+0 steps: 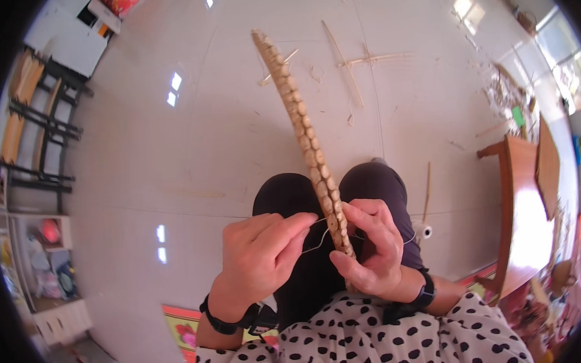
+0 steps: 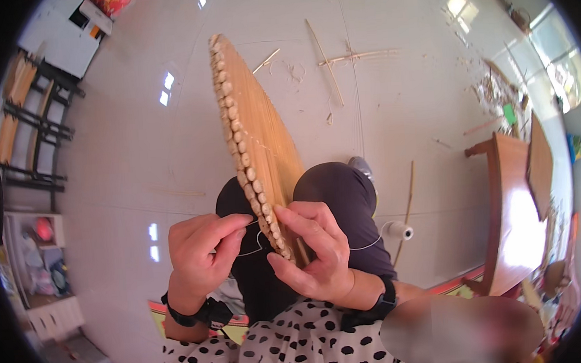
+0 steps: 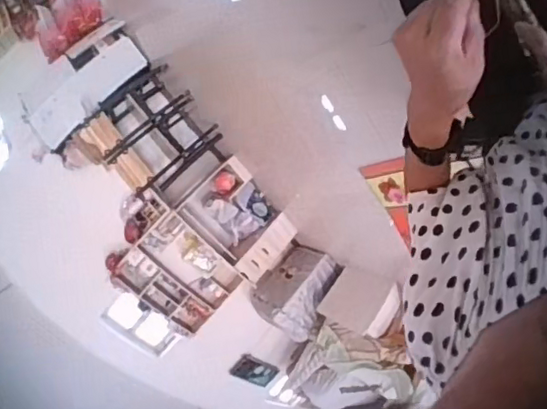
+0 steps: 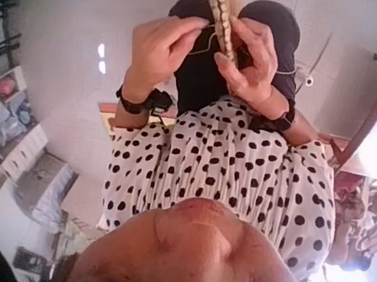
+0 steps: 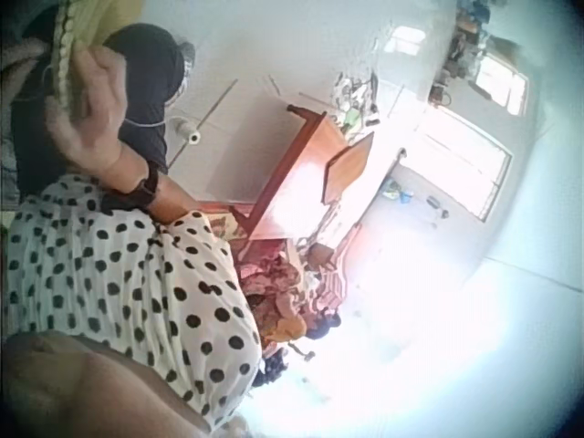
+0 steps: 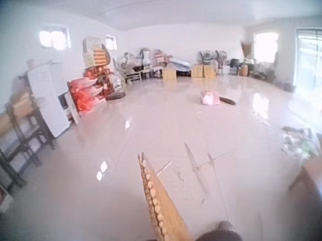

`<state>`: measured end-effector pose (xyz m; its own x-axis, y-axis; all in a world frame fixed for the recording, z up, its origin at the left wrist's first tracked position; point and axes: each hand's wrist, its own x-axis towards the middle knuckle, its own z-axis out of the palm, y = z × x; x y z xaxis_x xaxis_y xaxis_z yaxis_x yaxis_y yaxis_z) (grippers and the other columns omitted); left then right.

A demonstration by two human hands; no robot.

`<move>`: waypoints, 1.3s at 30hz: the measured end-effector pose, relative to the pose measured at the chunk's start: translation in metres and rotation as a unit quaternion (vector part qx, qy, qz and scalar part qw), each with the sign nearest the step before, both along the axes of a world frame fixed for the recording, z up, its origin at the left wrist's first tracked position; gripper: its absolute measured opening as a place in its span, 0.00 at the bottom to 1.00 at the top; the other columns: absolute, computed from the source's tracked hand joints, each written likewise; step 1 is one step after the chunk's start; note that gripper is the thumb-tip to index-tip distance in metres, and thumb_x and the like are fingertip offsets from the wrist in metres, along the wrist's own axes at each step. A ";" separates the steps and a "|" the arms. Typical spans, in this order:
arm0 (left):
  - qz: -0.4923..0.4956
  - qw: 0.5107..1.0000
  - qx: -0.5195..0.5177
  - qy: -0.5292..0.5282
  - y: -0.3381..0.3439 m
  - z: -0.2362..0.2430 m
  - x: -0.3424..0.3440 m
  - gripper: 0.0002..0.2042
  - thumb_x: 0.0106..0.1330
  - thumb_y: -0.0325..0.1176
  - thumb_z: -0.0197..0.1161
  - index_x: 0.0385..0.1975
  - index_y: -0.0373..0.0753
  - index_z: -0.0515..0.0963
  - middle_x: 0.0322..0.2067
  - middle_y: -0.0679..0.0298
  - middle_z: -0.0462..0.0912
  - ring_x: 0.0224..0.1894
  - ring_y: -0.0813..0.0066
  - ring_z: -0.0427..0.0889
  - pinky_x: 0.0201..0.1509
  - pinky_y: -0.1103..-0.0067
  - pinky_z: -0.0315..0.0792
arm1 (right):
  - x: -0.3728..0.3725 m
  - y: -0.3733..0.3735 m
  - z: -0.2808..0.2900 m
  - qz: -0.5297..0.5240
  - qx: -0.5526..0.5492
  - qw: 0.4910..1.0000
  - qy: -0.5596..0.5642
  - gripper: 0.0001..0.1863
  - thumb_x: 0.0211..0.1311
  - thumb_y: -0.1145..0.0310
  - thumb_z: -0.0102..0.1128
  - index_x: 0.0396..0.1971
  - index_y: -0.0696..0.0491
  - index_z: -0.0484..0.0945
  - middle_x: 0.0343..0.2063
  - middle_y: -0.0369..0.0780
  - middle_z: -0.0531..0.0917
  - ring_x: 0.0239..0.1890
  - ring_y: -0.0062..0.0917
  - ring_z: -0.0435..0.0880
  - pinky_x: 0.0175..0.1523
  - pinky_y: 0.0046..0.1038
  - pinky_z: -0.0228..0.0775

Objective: The person sits on the floor and sews the edge of a woven mat using a needle and thread. They repeatedly insert the needle through the mat's edge, pull the thread through, and tighten the stitches to secure the perimeter.

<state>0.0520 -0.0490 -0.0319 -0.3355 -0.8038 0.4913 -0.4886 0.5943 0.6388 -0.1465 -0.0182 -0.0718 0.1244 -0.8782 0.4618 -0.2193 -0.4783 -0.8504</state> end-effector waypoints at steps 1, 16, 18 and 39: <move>-0.001 1.000 0.004 -0.009 0.001 0.004 0.001 0.11 0.52 0.17 0.67 0.35 0.36 0.83 0.14 0.66 0.70 0.14 0.72 0.69 0.17 0.77 0.60 | 0.002 0.001 -0.001 0.003 0.003 1.000 -0.023 0.33 0.45 0.74 0.73 0.57 0.62 0.76 0.45 0.47 0.76 0.41 0.30 0.79 0.45 0.27 0.75; 0.039 0.997 0.064 -0.014 0.014 0.013 0.000 0.11 0.56 0.16 0.66 0.37 0.35 0.84 0.13 0.66 0.71 0.15 0.79 0.69 0.18 0.82 0.60 | 0.008 -0.003 -0.002 0.050 0.018 0.992 -0.115 0.33 0.47 0.75 0.72 0.58 0.60 0.77 0.47 0.45 0.74 0.41 0.32 0.80 0.46 0.29 0.76; 0.048 0.996 0.073 -0.016 0.017 0.013 0.000 0.10 0.56 0.16 0.66 0.37 0.35 0.84 0.14 0.66 0.71 0.15 0.79 0.70 0.18 0.82 0.60 | 0.008 -0.003 -0.002 0.052 0.019 0.992 -0.117 0.32 0.47 0.75 0.72 0.58 0.60 0.77 0.47 0.45 0.74 0.41 0.32 0.80 0.46 0.29 0.76; 0.067 0.995 0.071 -0.023 0.017 0.009 -0.006 0.05 0.59 0.17 0.66 0.33 0.33 0.79 0.18 0.63 0.76 0.16 0.76 0.70 0.19 0.81 0.61 | 0.013 -0.001 -0.008 0.049 0.020 0.989 -0.136 0.34 0.45 0.76 0.73 0.58 0.59 0.77 0.49 0.44 0.74 0.41 0.30 0.79 0.44 0.28 0.76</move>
